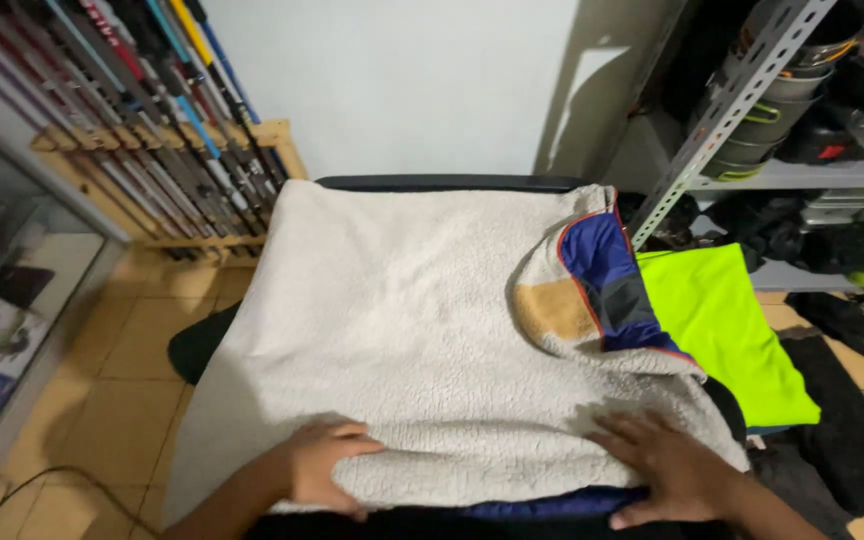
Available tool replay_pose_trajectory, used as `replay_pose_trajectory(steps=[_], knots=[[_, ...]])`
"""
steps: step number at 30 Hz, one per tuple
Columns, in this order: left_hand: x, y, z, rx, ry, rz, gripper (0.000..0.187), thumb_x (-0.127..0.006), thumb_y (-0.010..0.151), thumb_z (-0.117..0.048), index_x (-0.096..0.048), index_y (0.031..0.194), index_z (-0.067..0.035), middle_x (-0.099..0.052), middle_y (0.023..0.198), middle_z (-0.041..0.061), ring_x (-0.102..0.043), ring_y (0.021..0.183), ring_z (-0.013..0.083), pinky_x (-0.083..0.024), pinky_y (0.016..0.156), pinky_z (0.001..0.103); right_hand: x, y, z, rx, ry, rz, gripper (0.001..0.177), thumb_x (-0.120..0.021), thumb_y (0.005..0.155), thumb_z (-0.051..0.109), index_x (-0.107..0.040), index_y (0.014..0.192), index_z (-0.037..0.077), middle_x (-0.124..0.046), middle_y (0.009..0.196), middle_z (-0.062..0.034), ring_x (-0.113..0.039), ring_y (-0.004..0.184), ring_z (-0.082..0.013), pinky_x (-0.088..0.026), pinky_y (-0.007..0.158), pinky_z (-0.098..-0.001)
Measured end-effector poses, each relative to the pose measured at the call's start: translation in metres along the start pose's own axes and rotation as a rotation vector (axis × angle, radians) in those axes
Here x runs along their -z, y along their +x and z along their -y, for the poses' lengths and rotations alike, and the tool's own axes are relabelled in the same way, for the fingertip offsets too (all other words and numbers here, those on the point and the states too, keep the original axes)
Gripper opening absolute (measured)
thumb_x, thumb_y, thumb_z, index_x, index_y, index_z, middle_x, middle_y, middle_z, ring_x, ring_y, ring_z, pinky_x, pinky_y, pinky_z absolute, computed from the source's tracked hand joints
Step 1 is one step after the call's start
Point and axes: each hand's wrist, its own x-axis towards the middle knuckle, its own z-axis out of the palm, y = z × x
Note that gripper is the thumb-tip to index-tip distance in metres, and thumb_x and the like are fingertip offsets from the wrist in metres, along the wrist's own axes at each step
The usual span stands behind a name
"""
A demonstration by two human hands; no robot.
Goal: Folding a large white and blue fleece blanket or fabric on top of a plastic storage bin.
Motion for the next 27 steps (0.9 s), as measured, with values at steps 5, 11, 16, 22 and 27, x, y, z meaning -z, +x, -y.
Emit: replay_pose_trajectory(steps=[5,11,16,22,27], knots=[[-0.064,-0.012,0.059,-0.133,0.14,-0.572,0.082,-0.082,0.069,-0.038,-0.058,0.147,-0.029,-0.047,0.155,0.001,-0.037,0.145,0.0253,-0.022,0.117,0.049,-0.047,-0.007,-0.059,-0.007,-0.279,-0.346,0.097,-0.09,0.072,0.058,-0.045,0.151,0.025,-0.05,0.151,-0.0075,-0.046,0.139,-0.0309,-0.026,0.116,-0.0566],[-0.085,-0.016,0.131,-0.036,0.595,-1.042,0.075,-0.062,0.062,-0.003,-0.062,0.133,-0.026,-0.066,0.13,0.0,-0.066,0.109,0.0274,-0.056,0.077,0.046,-0.048,-0.026,-0.068,-0.368,-0.456,-0.441,0.065,-0.066,0.08,0.031,-0.048,0.142,0.04,-0.042,0.157,0.0093,-0.037,0.149,-0.0159,-0.042,0.111,-0.0605],[-0.088,-0.046,0.167,0.344,0.484,-0.931,0.066,-0.057,0.085,-0.006,-0.048,0.144,-0.034,-0.054,0.142,-0.008,-0.059,0.125,0.0196,-0.06,0.089,0.042,-0.051,-0.041,-0.082,-0.375,-0.452,-0.499,0.074,-0.067,0.079,0.024,-0.044,0.148,0.041,-0.042,0.158,0.0126,-0.039,0.148,-0.0134,-0.047,0.106,-0.0444],[-0.067,-0.09,0.206,0.429,0.178,-0.976,0.056,-0.062,0.076,-0.015,-0.067,0.122,-0.046,-0.077,0.122,-0.007,-0.075,0.111,0.0214,-0.058,0.094,0.04,-0.02,-0.07,-0.104,-0.448,-0.214,-0.401,0.08,-0.07,0.072,0.015,-0.052,0.142,0.049,-0.053,0.151,0.0192,-0.052,0.142,-0.0098,-0.053,0.109,-0.0395],[-0.026,-0.143,0.17,0.538,-0.126,-0.786,0.036,-0.074,0.085,-0.025,-0.081,0.117,-0.038,-0.087,0.121,-0.016,-0.079,0.116,0.0068,-0.056,0.101,0.025,0.021,-0.097,-0.115,-0.371,0.351,-0.224,0.032,-0.082,0.068,0.012,-0.089,0.093,0.029,-0.094,0.101,0.0151,-0.081,0.1,0.0002,-0.059,0.092,-0.0228]])
